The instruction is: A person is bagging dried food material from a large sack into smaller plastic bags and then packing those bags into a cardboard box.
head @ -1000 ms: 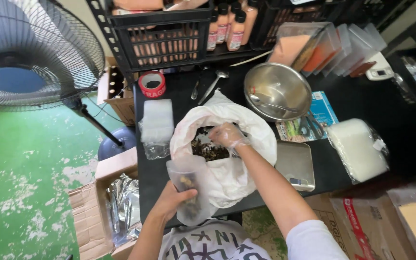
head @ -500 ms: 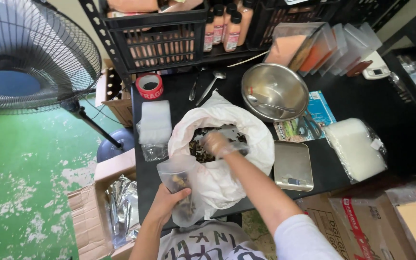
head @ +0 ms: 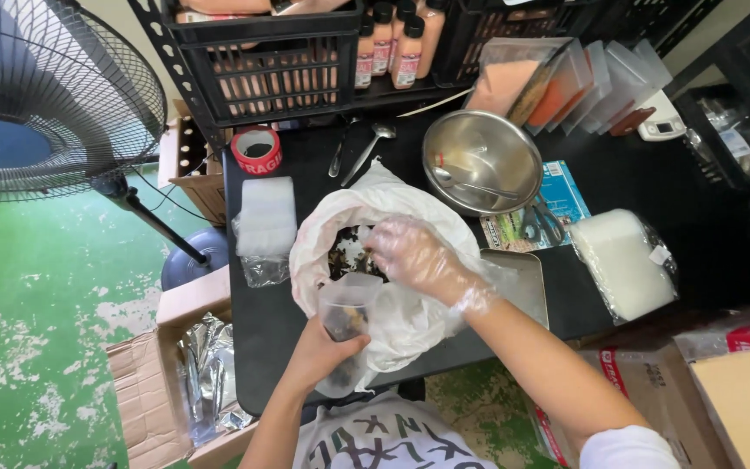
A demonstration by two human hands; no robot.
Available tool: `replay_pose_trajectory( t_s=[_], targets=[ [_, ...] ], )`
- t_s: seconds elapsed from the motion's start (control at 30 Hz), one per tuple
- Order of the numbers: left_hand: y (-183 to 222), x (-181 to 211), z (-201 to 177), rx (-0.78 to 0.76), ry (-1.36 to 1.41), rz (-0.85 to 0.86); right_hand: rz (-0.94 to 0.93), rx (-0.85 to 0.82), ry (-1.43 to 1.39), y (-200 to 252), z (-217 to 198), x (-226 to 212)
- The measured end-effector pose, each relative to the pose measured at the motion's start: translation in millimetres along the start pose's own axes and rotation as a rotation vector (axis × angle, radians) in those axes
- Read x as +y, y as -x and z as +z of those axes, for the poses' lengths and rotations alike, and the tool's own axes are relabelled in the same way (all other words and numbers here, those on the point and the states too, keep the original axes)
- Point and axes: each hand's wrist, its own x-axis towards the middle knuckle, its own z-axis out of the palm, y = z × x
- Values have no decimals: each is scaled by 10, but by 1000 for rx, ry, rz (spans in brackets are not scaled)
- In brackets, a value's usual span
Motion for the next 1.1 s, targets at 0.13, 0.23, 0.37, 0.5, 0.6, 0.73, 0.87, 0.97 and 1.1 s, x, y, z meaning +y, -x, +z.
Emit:
replay_pose_trajectory(
  t_s=[0.13, 0.23, 0.37, 0.5, 0.6, 0.73, 0.87, 0.97, 1.1],
  targets=[
    [104, 218, 40, -20, -96, 156, -159, -33, 253, 87, -222, -172],
    [65, 207, 44, -55, -139, 191, -277, -82, 151, 209, -306, -130],
    [-40, 97, 85, -173, -15, 259, -223, -82, -142, 106, -558, -137],
    [-79, 99, 223, -191, -4, 356, 95, -33, -367, 8, -1105, -110],
    [-34, 269, 287, -189, 28, 337, 274, -71, -391, 94, -1026, 144],
    [-86, 309, 378, -186, -71, 328, 362, -21, -405, 215, -912, 227],
    [-297, 329, 585, -226, -5, 370, 328, -151, -544, 338, -1388, -32],
    [-1002, -279, 932, -293, -38, 411, 379, -319, -495, 561, -1593, -65],
    [-753, 417, 1518, -402, -64, 455, 472, -371, -298, 880, -1842, 105]
  ],
)
